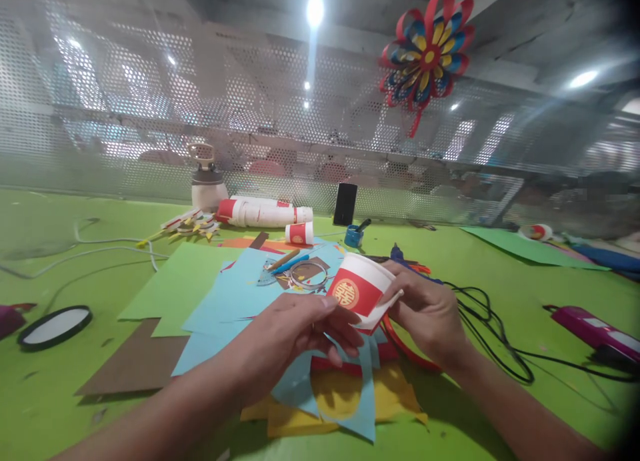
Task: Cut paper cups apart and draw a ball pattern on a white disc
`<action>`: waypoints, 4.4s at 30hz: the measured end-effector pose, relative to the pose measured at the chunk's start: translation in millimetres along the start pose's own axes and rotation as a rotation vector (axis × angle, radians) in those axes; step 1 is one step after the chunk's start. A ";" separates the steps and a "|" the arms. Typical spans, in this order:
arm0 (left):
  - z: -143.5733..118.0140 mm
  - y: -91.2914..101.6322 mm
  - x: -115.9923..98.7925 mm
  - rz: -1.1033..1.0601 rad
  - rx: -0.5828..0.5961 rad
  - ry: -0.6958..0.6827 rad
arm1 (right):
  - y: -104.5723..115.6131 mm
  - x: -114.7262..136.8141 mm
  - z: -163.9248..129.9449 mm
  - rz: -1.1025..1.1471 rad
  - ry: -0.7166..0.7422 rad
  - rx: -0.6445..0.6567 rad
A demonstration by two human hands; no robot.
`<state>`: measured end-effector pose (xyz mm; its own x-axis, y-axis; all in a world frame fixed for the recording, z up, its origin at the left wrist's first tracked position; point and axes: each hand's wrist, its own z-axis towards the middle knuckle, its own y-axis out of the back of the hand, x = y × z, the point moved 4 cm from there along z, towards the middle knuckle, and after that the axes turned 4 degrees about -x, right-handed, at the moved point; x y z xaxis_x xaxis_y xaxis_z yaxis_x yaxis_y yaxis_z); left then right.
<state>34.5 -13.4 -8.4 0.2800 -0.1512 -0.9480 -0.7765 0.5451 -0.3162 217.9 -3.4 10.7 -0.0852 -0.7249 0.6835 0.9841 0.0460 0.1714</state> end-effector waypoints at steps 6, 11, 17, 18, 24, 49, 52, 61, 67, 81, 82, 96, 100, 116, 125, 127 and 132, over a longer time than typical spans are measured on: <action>-0.9 -3.6 -1.0 -0.009 -0.007 0.000 | -0.7 0.0 0.1 -0.014 0.016 -0.001; 0.1 -5.2 -2.0 -0.009 0.004 0.005 | -1.2 0.3 0.8 -0.069 0.044 0.002; 1.3 -2.3 0.7 -0.101 -0.016 0.031 | -0.5 3.7 -0.8 -0.105 0.104 -0.013; 1.8 -1.7 1.5 -0.126 -0.026 0.039 | -1.0 4.0 -1.0 -0.106 0.112 -0.012; 5.7 5.8 2.3 -0.190 -0.225 0.013 | -7.5 0.9 -1.1 -0.223 0.167 0.044; 2.3 5.1 -3.5 -0.352 -0.298 -0.023 | -16.7 -2.1 4.0 -0.024 -0.255 -0.007; 2.7 1.5 -4.2 -0.455 -0.240 -0.004 | -15.1 -4.2 2.7 0.083 -0.293 0.032; 5.8 2.1 0.8 -0.294 -0.229 0.007 | -13.8 -2.2 5.4 0.137 -0.309 0.075; 3.4 0.3 3.4 -0.239 -0.222 0.024 | -12.3 -9.4 5.3 0.239 -0.345 -0.027; 3.4 -2.0 9.3 -0.263 -0.130 0.054 | -9.6 -6.5 6.7 0.215 -0.322 -0.048; 3.0 -2.1 9.3 -0.267 -0.121 0.057 | -9.4 -6.6 6.3 0.207 -0.320 -0.046; -0.2 -9.7 7.9 -0.265 -0.027 0.097 | -11.0 -10.0 1.3 0.314 -0.392 -0.013; 0.2 -8.6 7.1 -0.265 -0.046 0.076 | -10.5 -11.8 -1.1 0.344 -0.409 -0.007; 1.3 -7.3 4.7 -0.251 -0.063 0.094 | -9.5 -8.9 -2.8 0.318 -0.393 -0.013; 0.0 -7.3 3.9 -0.223 -0.085 0.073 | -9.6 -7.6 -2.5 0.264 -0.365 0.004; 0.6 -5.2 3.3 -0.218 -0.104 0.054 | -10.3 -6.2 -2.2 0.263 -0.352 0.015; 0.7 -0.7 2.2 -0.255 -0.145 0.020 | -10.6 -5.6 -1.9 0.233 -0.337 0.018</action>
<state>36.0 -13.5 -10.2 0.4669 -0.2850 -0.8371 -0.7554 0.3637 -0.5451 208.3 -1.1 3.7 0.0907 -0.4277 0.8994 0.9804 0.1969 -0.0052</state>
